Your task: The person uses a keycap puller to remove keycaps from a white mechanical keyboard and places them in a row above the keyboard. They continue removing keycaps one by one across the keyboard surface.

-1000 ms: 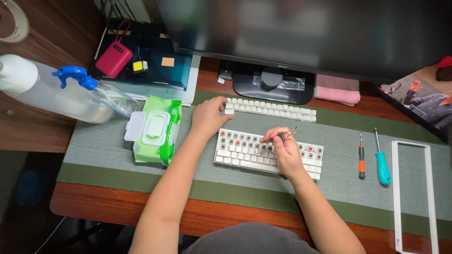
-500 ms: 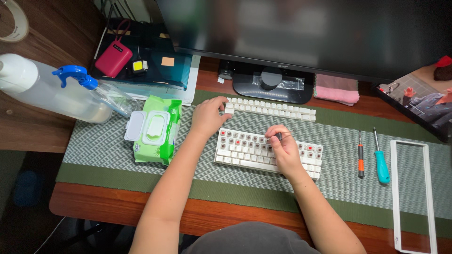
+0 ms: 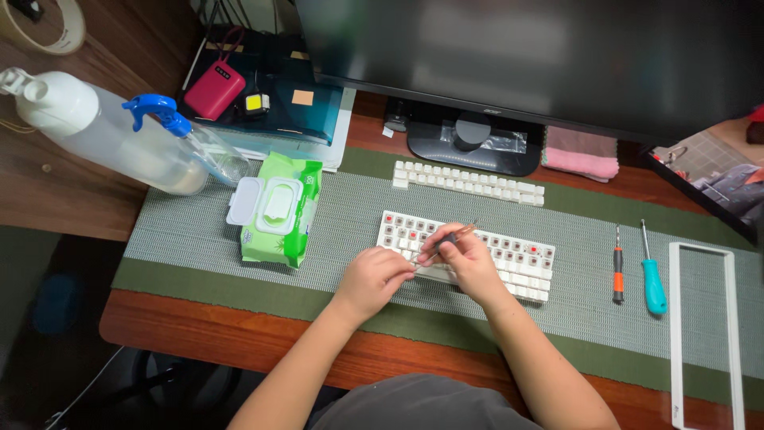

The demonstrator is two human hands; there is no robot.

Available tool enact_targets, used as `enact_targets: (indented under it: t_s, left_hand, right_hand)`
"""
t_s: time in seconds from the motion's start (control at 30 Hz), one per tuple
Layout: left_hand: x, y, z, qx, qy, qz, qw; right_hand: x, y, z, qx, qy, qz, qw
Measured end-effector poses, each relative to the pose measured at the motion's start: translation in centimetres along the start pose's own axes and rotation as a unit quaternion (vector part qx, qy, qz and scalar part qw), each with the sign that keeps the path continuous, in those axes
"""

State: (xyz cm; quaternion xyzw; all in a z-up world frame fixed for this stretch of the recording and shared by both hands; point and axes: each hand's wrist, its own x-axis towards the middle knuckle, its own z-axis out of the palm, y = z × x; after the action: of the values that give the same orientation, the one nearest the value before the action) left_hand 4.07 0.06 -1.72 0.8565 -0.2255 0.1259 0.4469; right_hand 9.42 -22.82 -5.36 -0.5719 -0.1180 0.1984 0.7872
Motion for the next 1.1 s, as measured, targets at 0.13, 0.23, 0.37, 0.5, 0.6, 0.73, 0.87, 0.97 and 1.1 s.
enact_targets:
  t_s: [0.13,0.23,0.37,0.5,0.6,0.73,0.87,0.97,1.1]
  left_hand:
    - [-0.5,-0.3,-0.8,0.004,-0.023,0.026,0.999]
    - [-0.1,-0.2,-1.2,0.017,-0.05,0.045,0.998]
    - [0.6,0.4,-1.3,0.001,-0.097,0.027,0.995]
    - [0.5,0.9,-0.6,-0.027,-0.094,-0.015,0.995]
    - [-0.3,0.6,-0.3,-0.083,-0.085,-0.064,0.991]
    - [-1.3,-0.2,-0.3,-0.112,-0.085,-0.14,0.98]
    - [-1.8,-1.0,-0.2,-0.123,-0.041,-0.219,0.967]
    - [-1.6,-1.6,-0.2,-0.096,0.053,-0.23,0.967]
    - [-1.6,-2.1,0.0,-0.031,0.068,-0.208,0.975]
  right_hand:
    - [-0.3,-0.4,0.5,-0.045,-0.014,0.044,0.998]
    - [-0.8,-0.9,0.3,-0.061,-0.028,0.058,0.996]
    - [-1.3,-1.2,0.0,-0.172,-0.033,0.011,0.985]
    - [-1.6,-1.2,0.7,-0.108,-0.028,0.02,0.994]
    - [-2.0,-1.2,1.4,-0.013,-0.06,0.027,0.998]
    - [-1.8,-1.0,2.2,-0.082,-0.067,0.011,0.994]
    - [-0.4,-0.7,2.8,-0.078,-0.052,-0.03,0.995]
    - [1.8,-1.3,2.9,-0.104,0.0,-0.032,0.994]
    - [3.6,-2.8,3.2,-0.234,0.021,0.019,0.972]
